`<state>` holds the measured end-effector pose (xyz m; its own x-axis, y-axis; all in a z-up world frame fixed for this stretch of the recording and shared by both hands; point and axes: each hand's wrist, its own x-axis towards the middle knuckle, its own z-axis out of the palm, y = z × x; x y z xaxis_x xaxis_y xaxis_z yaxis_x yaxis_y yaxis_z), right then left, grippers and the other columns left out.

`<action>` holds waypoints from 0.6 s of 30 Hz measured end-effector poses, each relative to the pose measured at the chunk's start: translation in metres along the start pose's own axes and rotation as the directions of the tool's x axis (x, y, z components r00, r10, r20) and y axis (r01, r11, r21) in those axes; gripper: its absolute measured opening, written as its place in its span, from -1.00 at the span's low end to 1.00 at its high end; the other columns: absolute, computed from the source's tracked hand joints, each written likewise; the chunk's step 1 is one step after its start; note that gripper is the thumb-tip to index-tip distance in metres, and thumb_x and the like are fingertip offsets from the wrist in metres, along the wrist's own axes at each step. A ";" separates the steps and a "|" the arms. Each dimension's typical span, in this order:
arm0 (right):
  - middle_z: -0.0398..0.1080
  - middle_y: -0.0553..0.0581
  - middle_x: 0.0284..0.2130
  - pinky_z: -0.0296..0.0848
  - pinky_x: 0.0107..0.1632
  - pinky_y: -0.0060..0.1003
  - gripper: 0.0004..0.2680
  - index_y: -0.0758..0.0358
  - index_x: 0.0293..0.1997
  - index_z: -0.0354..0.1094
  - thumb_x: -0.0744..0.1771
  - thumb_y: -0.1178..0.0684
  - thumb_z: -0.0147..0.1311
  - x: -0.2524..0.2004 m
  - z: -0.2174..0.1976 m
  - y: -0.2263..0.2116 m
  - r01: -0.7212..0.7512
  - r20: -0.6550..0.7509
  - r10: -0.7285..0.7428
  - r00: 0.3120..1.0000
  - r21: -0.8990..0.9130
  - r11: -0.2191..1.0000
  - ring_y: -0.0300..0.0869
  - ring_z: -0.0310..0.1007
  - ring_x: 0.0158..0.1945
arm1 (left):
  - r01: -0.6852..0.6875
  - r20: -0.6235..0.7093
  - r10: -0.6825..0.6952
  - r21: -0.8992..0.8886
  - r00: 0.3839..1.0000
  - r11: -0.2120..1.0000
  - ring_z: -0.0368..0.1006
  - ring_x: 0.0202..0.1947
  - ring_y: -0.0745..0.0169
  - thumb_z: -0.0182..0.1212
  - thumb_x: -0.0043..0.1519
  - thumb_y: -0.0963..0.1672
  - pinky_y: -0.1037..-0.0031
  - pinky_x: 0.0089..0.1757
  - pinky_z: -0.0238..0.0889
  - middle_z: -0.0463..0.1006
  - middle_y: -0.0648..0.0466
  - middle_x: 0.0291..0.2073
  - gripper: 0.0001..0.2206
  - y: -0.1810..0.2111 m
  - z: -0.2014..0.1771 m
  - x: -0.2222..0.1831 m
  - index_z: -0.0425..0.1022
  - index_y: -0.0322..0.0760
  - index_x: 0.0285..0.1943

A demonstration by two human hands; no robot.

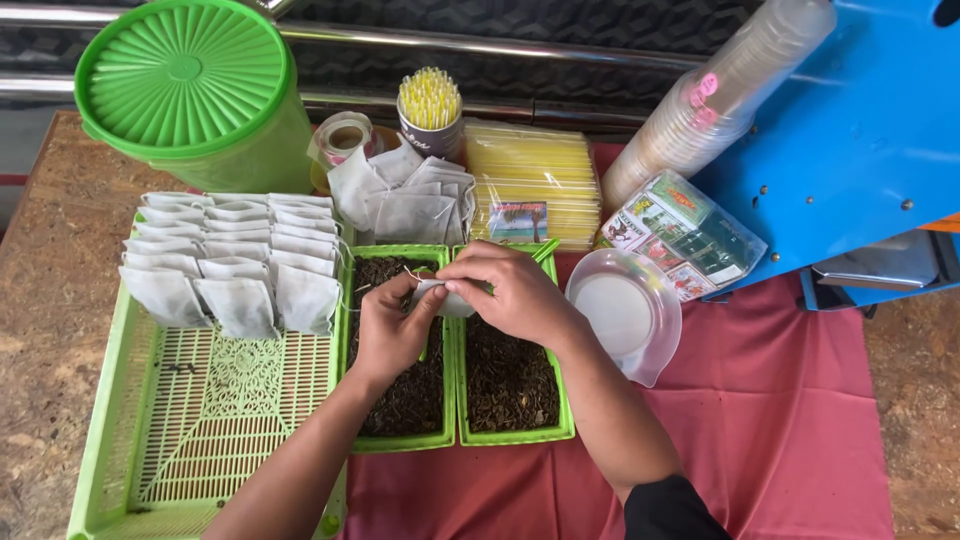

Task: Filling small white pouches with loose tea leaves using a plastic scoop

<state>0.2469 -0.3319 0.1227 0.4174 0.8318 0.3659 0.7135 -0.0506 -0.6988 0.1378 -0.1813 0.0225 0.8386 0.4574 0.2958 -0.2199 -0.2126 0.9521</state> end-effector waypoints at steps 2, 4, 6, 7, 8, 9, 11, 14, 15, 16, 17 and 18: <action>0.50 0.13 -0.31 0.52 -0.16 -0.19 -0.90 0.23 -0.12 0.55 0.33 0.24 0.18 0.001 0.004 0.004 0.023 -0.017 -0.023 1.000 -0.015 1.000 -0.06 0.54 -0.25 | 0.004 -0.021 -0.004 0.009 1.000 1.000 0.50 -0.34 0.30 0.37 0.23 -0.20 0.33 -0.19 0.37 0.63 -0.04 -0.49 -0.91 0.002 -0.003 0.000 0.64 -0.38 -0.31; 0.51 0.12 -0.29 0.53 -0.18 -0.17 -0.89 0.21 -0.11 0.54 0.32 0.22 0.20 0.002 0.005 0.007 0.045 -0.040 -0.046 0.998 -0.034 0.998 -0.03 0.56 -0.23 | 0.003 -0.036 -0.002 0.018 0.999 1.000 0.49 -0.37 0.28 0.38 0.22 -0.20 0.32 -0.21 0.37 0.61 -0.05 -0.51 -0.90 0.008 -0.003 0.002 0.62 -0.40 -0.33; 0.49 0.06 -0.31 0.53 -0.17 -0.24 -0.89 0.17 -0.16 0.55 0.30 0.24 0.21 -0.001 0.004 0.010 0.032 -0.036 -0.035 0.999 -0.086 0.996 -0.11 0.54 -0.25 | 0.006 -0.039 -0.005 0.014 0.999 1.000 0.51 -0.39 0.26 0.40 0.21 -0.19 0.31 -0.24 0.38 0.62 -0.09 -0.53 -0.88 0.016 0.000 0.003 0.63 -0.41 -0.35; 0.49 0.06 -0.31 0.53 -0.17 -0.24 -0.89 0.17 -0.16 0.55 0.30 0.24 0.21 -0.003 0.003 0.012 0.025 -0.038 -0.028 0.999 -0.084 0.996 -0.11 0.54 -0.25 | 0.011 -0.034 -0.011 0.013 0.999 1.000 0.51 -0.39 0.26 0.40 0.21 -0.19 0.31 -0.24 0.38 0.62 -0.09 -0.53 -0.88 0.018 0.001 0.002 0.63 -0.41 -0.35; 0.48 0.06 -0.29 0.53 -0.16 -0.21 -0.90 0.16 -0.18 0.54 0.29 0.23 0.22 -0.004 0.003 0.013 0.025 -0.056 -0.030 0.998 -0.085 0.996 -0.09 0.54 -0.23 | 0.015 -0.032 -0.015 0.009 0.999 1.000 0.49 -0.40 0.28 0.42 0.20 -0.19 0.31 -0.23 0.37 0.61 -0.07 -0.55 -0.86 0.019 0.001 0.002 0.61 -0.41 -0.38; 0.47 0.06 -0.28 0.53 -0.15 -0.18 -0.91 0.16 -0.21 0.52 0.28 0.22 0.24 -0.004 0.002 0.015 0.025 -0.074 -0.031 0.997 -0.086 0.996 -0.07 0.54 -0.21 | 0.018 -0.030 -0.018 0.004 0.999 1.000 0.46 -0.40 0.29 0.43 0.18 -0.19 0.32 -0.23 0.35 0.59 -0.06 -0.57 -0.84 0.020 0.001 0.003 0.59 -0.42 -0.40; 0.46 0.05 -0.28 0.53 -0.15 -0.18 -0.92 0.15 -0.22 0.52 0.28 0.22 0.24 -0.003 0.000 0.015 0.024 -0.073 -0.030 0.997 -0.092 0.995 -0.07 0.54 -0.21 | 0.016 -0.028 -0.016 0.001 0.999 1.000 0.46 -0.41 0.28 0.44 0.18 -0.18 0.31 -0.22 0.36 0.58 -0.07 -0.57 -0.83 0.019 0.003 0.003 0.58 -0.42 -0.42; 0.45 0.05 -0.29 0.53 -0.14 -0.18 -0.92 0.15 -0.24 0.51 0.28 0.23 0.24 -0.002 0.000 0.013 0.024 -0.059 -0.030 0.998 -0.090 0.996 -0.06 0.53 -0.21 | 0.017 -0.037 -0.017 0.001 0.999 1.000 0.47 -0.41 0.26 0.45 0.16 -0.18 0.30 -0.21 0.36 0.58 -0.09 -0.58 -0.81 0.016 -0.001 0.002 0.57 -0.42 -0.43; 0.45 0.05 -0.29 0.52 -0.14 -0.17 -0.92 0.15 -0.25 0.52 0.28 0.24 0.24 -0.002 0.000 0.012 0.024 -0.054 -0.030 0.998 -0.093 0.995 -0.05 0.53 -0.21 | 0.012 -0.041 -0.012 -0.001 0.999 1.000 0.48 -0.41 0.25 0.46 0.16 -0.18 0.29 -0.21 0.36 0.58 -0.10 -0.58 -0.81 0.015 -0.001 0.001 0.56 -0.42 -0.44; 0.45 0.05 -0.29 0.52 -0.14 -0.17 -0.92 0.15 -0.25 0.52 0.28 0.24 0.24 -0.002 0.000 0.013 0.027 -0.051 -0.032 0.998 -0.093 0.995 -0.05 0.53 -0.21 | 0.011 -0.045 -0.011 -0.002 0.999 1.000 0.48 -0.41 0.25 0.46 0.16 -0.18 0.29 -0.21 0.36 0.58 -0.10 -0.58 -0.81 0.013 -0.002 0.001 0.56 -0.42 -0.44; 0.45 0.06 -0.30 0.52 -0.13 -0.16 -0.91 0.16 -0.25 0.51 0.27 0.24 0.25 -0.002 0.000 0.013 0.018 -0.044 -0.022 0.999 -0.089 0.996 -0.05 0.53 -0.21 | 0.012 -0.045 -0.012 -0.002 0.999 1.000 0.49 -0.42 0.24 0.46 0.16 -0.18 0.29 -0.20 0.36 0.59 -0.12 -0.57 -0.81 0.011 -0.003 0.001 0.56 -0.41 -0.44; 0.44 0.07 -0.30 0.52 -0.13 -0.15 -0.91 0.16 -0.26 0.51 0.26 0.25 0.26 -0.003 -0.001 0.014 0.007 -0.039 -0.010 0.999 -0.084 0.996 -0.04 0.53 -0.21 | 0.014 -0.044 -0.014 -0.003 0.999 1.000 0.50 -0.42 0.22 0.46 0.15 -0.18 0.29 -0.20 0.37 0.60 -0.13 -0.56 -0.81 0.010 -0.003 0.001 0.57 -0.41 -0.44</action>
<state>0.2561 -0.3354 0.1121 0.4314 0.8103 0.3966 0.7613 -0.0912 -0.6419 0.1352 -0.1804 0.0323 0.8191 0.4977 0.2854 -0.2097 -0.2034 0.9564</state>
